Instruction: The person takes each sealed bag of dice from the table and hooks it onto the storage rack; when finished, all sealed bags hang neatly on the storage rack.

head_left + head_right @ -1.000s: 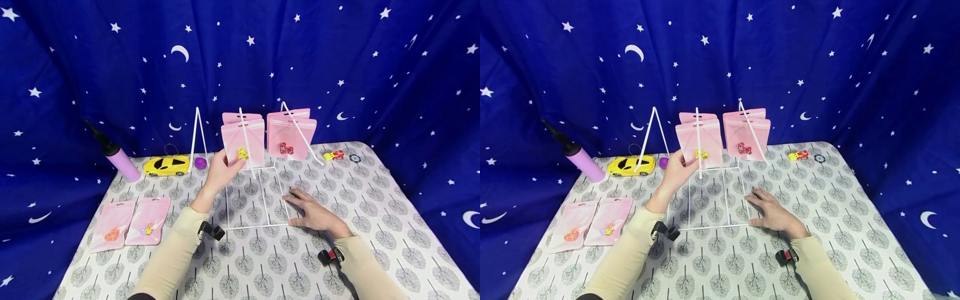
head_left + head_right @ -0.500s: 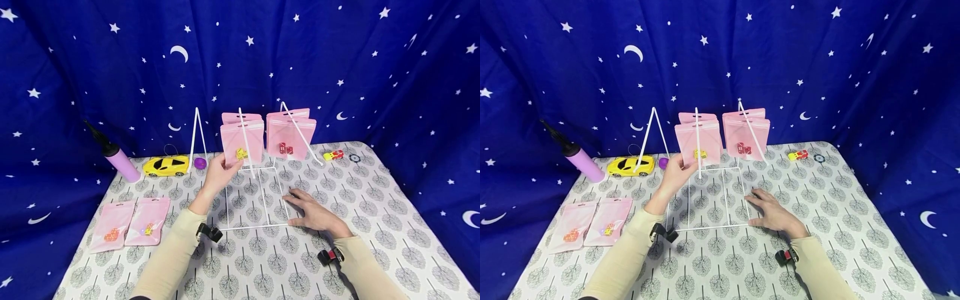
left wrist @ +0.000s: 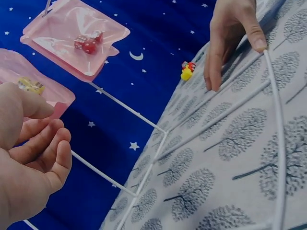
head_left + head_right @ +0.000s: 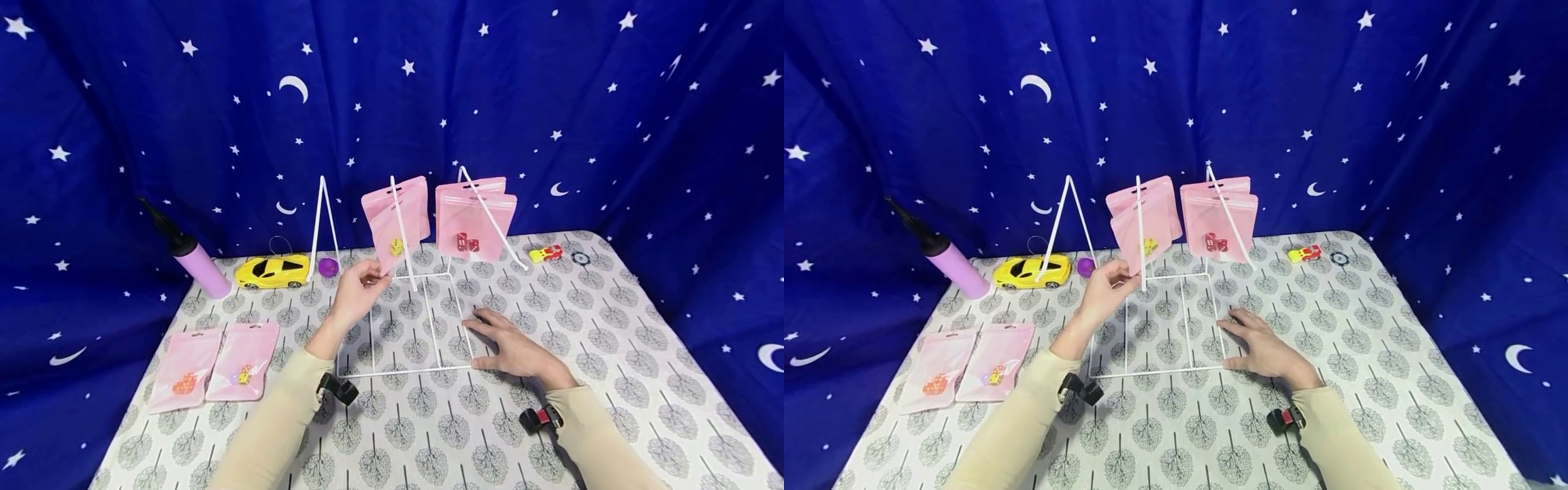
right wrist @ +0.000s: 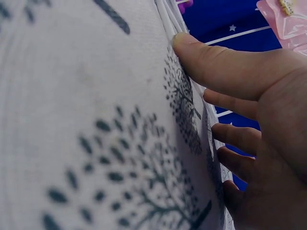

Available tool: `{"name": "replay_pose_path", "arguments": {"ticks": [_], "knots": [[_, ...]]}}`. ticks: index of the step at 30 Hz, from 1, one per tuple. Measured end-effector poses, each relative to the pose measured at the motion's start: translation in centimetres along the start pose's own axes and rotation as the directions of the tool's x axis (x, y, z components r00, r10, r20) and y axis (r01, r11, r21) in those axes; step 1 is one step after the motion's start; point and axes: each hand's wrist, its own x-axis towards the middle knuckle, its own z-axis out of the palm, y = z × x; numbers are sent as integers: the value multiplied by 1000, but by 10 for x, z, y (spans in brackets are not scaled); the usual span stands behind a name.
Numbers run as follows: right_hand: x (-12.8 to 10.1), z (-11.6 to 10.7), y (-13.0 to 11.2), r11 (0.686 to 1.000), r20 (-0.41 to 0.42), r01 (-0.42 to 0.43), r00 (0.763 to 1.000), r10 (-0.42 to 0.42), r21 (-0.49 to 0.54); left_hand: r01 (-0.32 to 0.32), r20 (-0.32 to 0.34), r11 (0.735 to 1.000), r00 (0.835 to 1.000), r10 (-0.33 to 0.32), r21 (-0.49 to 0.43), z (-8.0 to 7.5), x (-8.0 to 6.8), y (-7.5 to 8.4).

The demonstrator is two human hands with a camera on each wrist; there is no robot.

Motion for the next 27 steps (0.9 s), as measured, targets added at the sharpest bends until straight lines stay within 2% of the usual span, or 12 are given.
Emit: {"name": "replay_pose_path", "arguments": {"ticks": [5,15,24,27], "knots": [[0,0,-1,1000,-4,-2,1000,2,-1,-25,1,1000,1000,25,-5,-4,-11,-1],[1,1,-1,1000,-13,18,1000,-18,-10,-114,47,993,993,113,22,-15,-30,-7],[0,1,0,1000,-14,21,1000,-21,1,-112,65,992,992,108,51,-24,-50,-4],[0,1,1,1000,-12,20,1000,-20,-2,-133,66,989,989,129,62,-30,-57,-5]]}}
